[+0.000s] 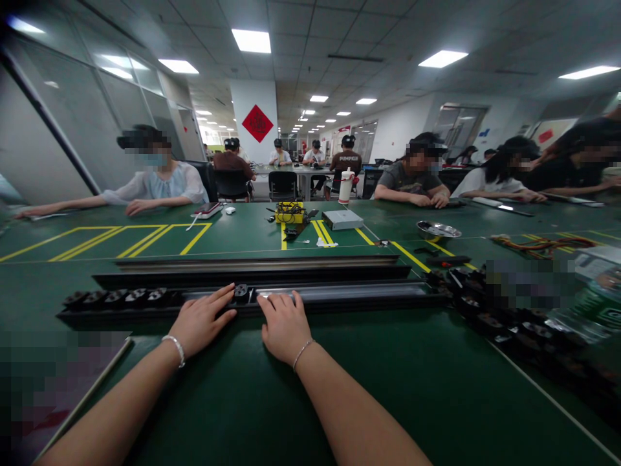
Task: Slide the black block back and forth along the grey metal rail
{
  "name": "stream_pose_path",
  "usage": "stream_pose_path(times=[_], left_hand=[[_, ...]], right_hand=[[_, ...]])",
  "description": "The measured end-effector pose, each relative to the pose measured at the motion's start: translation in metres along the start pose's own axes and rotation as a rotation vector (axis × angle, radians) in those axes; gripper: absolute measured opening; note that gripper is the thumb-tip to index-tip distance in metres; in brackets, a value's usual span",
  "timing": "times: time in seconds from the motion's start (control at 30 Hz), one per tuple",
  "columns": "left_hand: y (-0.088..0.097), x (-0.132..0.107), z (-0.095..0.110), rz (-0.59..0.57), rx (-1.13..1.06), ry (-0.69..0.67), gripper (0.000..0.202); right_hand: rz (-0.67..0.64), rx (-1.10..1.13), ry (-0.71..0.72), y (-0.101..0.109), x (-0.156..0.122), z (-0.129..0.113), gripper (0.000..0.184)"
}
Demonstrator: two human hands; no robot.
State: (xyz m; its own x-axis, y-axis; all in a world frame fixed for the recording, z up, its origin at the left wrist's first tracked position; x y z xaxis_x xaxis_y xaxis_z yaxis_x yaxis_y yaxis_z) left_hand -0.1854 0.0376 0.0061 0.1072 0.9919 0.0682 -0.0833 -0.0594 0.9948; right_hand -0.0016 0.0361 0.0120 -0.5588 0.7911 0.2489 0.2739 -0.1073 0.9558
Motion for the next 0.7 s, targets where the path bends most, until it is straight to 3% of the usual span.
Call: stream_pose_path(times=[0.7], left_hand=[[0.0016, -0.0090, 0.0063, 0.048, -0.018, -0.021, 0.044]], right_hand=[[0.071, 0.129, -0.022, -0.0028, -0.0006, 0.0037, 0.039]])
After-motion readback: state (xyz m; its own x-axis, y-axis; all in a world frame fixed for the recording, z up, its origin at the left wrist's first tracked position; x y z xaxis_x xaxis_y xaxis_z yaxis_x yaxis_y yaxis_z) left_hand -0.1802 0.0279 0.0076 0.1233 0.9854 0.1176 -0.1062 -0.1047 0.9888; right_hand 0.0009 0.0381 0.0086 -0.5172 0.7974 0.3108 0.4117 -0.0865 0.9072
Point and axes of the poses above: each hand's wrist, its own x-axis towards the middle knuckle, its own y-axis out of the back of the hand, z = x × y, the point moved 4 cm from there along x, towards the middle knuckle, and after that the axes turned 7 degrees about -z, right-handed, at the moved point
